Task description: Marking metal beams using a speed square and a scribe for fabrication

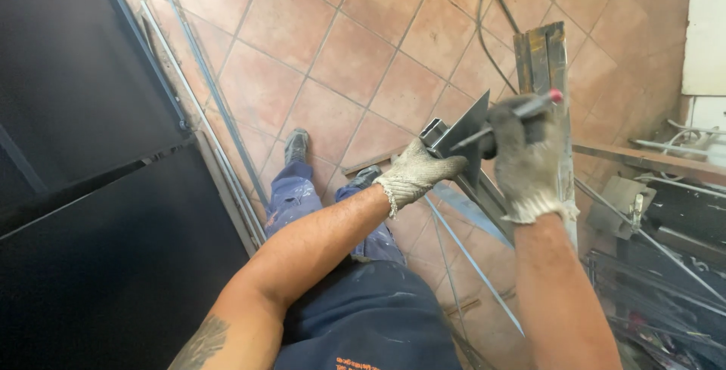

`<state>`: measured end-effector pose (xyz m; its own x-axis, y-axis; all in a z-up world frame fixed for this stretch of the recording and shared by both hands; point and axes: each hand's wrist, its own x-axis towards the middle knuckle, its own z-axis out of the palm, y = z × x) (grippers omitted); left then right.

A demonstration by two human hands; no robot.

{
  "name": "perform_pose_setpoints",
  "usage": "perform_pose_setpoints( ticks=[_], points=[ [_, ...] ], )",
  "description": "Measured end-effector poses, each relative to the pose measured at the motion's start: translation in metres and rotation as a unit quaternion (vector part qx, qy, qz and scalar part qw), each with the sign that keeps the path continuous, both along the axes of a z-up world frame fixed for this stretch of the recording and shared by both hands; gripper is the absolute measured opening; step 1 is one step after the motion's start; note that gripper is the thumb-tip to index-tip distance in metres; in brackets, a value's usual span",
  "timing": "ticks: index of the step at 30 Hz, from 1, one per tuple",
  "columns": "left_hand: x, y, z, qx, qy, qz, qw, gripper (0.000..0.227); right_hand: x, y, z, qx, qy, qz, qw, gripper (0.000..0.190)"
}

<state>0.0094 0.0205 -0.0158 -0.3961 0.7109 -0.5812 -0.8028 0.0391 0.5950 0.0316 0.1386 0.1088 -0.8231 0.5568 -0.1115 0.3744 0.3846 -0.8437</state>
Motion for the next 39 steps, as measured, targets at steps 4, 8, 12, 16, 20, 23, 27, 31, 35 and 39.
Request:
perform_pose_setpoints(
  ticks=[4,8,12,16,20,23,27,31,35,39],
  points=[
    [0.007,0.005,-0.007,0.039,-0.044,0.050,0.997,0.051,-0.011,-0.001,-0.020,0.024,-0.106,-0.019,0.994,0.026],
    [0.003,0.005,-0.006,0.010,-0.030,0.038,0.999,0.050,-0.024,0.007,-0.016,0.080,-0.217,0.012,0.973,0.025],
    [0.002,0.004,-0.002,-0.027,-0.015,0.018,0.999,0.049,-0.031,-0.001,-0.003,0.114,-0.297,0.049,0.947,0.043],
    [0.000,0.004,0.003,-0.052,-0.001,0.004,0.999,0.049,-0.040,-0.002,0.011,0.140,-0.345,0.077,0.925,0.050],
    [0.004,0.008,0.002,-0.083,0.004,-0.008,0.997,0.047,-0.034,0.042,-0.040,0.226,-0.281,0.148,0.921,0.044],
    [0.005,0.006,0.003,-0.106,0.009,-0.030,0.994,0.048,-0.033,0.066,-0.037,0.290,-0.217,0.134,0.922,0.044],
    [-0.001,0.005,0.013,-0.110,0.014,-0.043,0.993,0.052,-0.033,0.036,-0.003,0.240,-0.219,0.124,0.938,0.042],
    [0.001,0.014,0.012,-0.134,0.020,-0.073,0.988,0.054,-0.041,0.010,0.001,0.161,-0.247,0.148,0.944,0.039],
    [0.018,0.025,-0.016,-0.021,-0.047,0.070,0.996,0.041,-0.043,0.013,-0.004,0.143,-0.325,0.156,0.922,0.046],
    [0.011,0.012,-0.011,-0.059,-0.012,0.030,0.998,0.038,-0.046,0.041,-0.027,0.206,-0.311,0.129,0.919,0.038]
  ],
)
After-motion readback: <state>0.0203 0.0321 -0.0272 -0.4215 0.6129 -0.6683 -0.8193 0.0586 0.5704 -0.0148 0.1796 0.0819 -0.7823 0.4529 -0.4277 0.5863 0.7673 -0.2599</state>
